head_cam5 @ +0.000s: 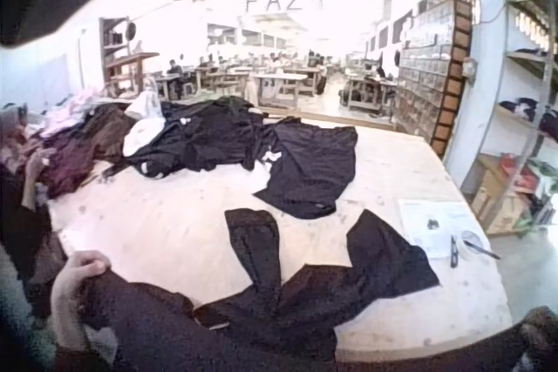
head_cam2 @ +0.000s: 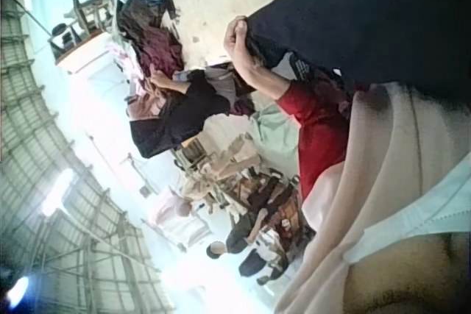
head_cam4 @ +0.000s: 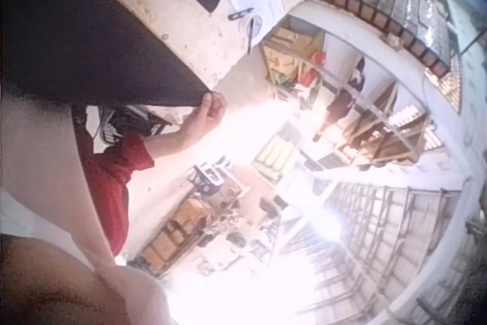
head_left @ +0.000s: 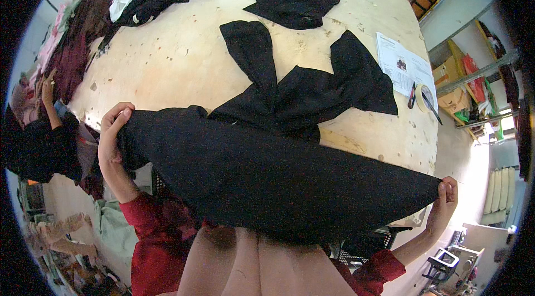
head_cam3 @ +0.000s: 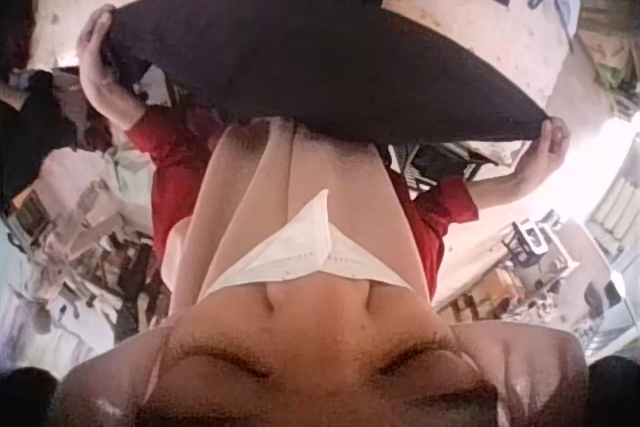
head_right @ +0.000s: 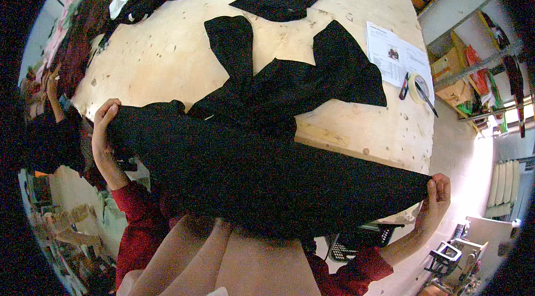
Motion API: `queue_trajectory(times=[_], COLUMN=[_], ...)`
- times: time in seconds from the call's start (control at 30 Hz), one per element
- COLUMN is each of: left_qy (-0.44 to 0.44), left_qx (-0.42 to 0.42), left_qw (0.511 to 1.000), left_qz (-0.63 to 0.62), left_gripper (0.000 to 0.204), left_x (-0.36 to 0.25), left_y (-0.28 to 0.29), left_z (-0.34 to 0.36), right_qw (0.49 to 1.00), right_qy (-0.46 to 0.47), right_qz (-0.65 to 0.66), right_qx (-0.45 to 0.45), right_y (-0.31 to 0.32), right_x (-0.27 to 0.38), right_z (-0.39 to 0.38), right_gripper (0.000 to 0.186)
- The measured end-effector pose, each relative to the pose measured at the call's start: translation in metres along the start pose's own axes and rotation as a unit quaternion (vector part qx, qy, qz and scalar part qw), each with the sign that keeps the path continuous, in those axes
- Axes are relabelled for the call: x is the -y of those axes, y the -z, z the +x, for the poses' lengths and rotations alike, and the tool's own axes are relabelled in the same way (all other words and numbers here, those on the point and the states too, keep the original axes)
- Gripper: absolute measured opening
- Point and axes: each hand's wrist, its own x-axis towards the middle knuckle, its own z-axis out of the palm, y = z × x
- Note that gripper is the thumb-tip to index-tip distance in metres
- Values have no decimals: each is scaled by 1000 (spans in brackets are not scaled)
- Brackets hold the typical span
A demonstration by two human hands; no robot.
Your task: The person trims a black garment with scissors, then folds and smooths it on a table. They apply a piece of tape to the garment and write on it with a pen. The person continues to fold and adjust the garment, preparing it for the next step.
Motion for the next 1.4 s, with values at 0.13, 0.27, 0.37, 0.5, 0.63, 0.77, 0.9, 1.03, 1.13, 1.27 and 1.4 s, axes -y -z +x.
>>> queue_trajectory(times=[0.13,0.27,0.37,0.5,0.63,0.77,0.9,1.03,1.13,1.27,1.4], left_qy=[8,0,-8,-28,-55,-114,-93,-34,-23,-23,-17], left_qx=[0,6,8,15,22,-31,-51,-3,17,15,35], left_qw=[1000,1000,1000,998,992,973,963,981,984,975,979], left_qz=[-21,-11,0,47,110,196,248,191,178,220,198], left_gripper=[18,19,20,21,21,22,28,37,40,41,41], left_x=[4,7,6,-7,-25,-26,2,40,53,56,63], left_y=[-3,4,6,4,-11,-5,23,32,29,16,25], left_z=[3,2,0,-10,-22,-12,28,64,82,85,90], right_qw=[999,999,1000,998,998,998,993,986,986,988,990], right_qy=[-23,-21,-10,28,14,-28,-10,42,52,59,58], right_qz=[28,18,0,-62,-61,-16,115,146,139,129,113], right_qx=[-36,-19,-10,-14,-31,-53,-35,-70,-76,-60,-57], right_y=[-22,-24,-25,-26,-19,-37,-67,-81,-79,-75,-75], right_x=[4,-11,-20,-45,-76,-55,-6,32,46,52,53], right_z=[-2,6,13,27,38,31,7,-14,-21,-29,-27], right_gripper=[17,16,16,18,21,24,30,31,32,32,32])
